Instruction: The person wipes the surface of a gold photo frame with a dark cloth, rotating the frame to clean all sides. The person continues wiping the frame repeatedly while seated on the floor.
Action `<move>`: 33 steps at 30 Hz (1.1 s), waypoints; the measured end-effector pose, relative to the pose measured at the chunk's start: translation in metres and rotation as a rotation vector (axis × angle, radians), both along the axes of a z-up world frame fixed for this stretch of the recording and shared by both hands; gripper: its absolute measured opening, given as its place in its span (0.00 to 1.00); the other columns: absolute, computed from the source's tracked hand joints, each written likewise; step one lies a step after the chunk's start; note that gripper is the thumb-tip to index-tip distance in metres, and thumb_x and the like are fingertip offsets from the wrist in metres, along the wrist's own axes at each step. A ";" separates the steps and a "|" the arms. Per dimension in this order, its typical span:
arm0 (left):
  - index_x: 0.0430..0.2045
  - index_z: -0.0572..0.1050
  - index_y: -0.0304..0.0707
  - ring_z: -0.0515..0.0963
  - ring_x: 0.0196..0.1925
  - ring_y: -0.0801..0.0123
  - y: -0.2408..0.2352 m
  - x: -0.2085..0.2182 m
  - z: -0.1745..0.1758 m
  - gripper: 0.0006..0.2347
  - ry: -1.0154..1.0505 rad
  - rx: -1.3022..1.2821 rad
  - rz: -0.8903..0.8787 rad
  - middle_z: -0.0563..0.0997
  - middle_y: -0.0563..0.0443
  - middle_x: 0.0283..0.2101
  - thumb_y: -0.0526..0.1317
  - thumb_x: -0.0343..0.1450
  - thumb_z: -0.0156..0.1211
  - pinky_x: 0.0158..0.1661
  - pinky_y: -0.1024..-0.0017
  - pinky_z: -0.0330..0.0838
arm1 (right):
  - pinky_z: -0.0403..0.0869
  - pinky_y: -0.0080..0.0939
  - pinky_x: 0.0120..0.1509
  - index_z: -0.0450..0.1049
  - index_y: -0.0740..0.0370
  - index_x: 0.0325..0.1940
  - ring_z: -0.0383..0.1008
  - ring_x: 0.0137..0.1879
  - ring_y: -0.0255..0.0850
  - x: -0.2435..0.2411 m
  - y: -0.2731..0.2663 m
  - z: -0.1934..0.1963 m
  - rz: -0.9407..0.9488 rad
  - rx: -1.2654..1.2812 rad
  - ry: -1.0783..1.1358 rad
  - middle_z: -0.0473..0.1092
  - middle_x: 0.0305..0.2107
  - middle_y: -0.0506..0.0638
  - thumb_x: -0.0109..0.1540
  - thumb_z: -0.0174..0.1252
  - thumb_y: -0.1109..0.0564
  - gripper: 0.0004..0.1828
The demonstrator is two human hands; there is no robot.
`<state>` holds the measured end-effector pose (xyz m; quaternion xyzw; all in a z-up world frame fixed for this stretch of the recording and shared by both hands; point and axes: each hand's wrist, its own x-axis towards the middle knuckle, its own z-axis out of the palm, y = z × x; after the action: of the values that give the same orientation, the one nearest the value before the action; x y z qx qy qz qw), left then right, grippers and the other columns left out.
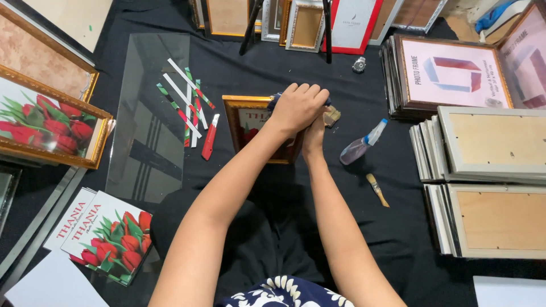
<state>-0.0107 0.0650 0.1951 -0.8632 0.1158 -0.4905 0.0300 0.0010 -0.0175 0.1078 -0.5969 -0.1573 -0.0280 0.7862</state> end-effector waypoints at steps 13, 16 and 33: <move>0.57 0.75 0.53 0.77 0.58 0.71 0.125 -0.090 -0.021 0.14 -0.149 0.261 0.190 0.79 0.56 0.56 0.42 0.81 0.42 0.64 0.63 0.57 | 0.59 0.53 0.76 0.71 0.62 0.62 0.64 0.69 0.49 -0.039 -0.006 0.032 -0.067 -0.093 -0.036 0.69 0.59 0.60 0.77 0.31 0.42 0.29; 0.54 0.76 0.48 0.79 0.55 0.69 0.127 -0.083 -0.034 0.23 -0.114 0.102 0.234 0.80 0.54 0.49 0.60 0.81 0.36 0.66 0.58 0.55 | 0.57 0.52 0.78 0.69 0.63 0.66 0.62 0.71 0.48 -0.046 -0.002 0.043 -0.052 -0.080 -0.021 0.66 0.62 0.59 0.77 0.32 0.42 0.29; 0.60 0.73 0.48 0.80 0.53 0.70 0.056 -0.059 -0.021 0.24 -0.197 0.167 0.127 0.80 0.55 0.50 0.59 0.80 0.36 0.68 0.57 0.61 | 0.67 0.44 0.67 0.74 0.59 0.49 0.70 0.55 0.40 -0.037 0.002 0.041 -0.032 -0.045 -0.039 0.73 0.46 0.53 0.76 0.32 0.42 0.27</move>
<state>-0.0701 0.1211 0.1740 -0.8111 0.0975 -0.5585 0.1439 -0.0363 -0.0154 0.1491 -0.6162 -0.1635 -0.0486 0.7689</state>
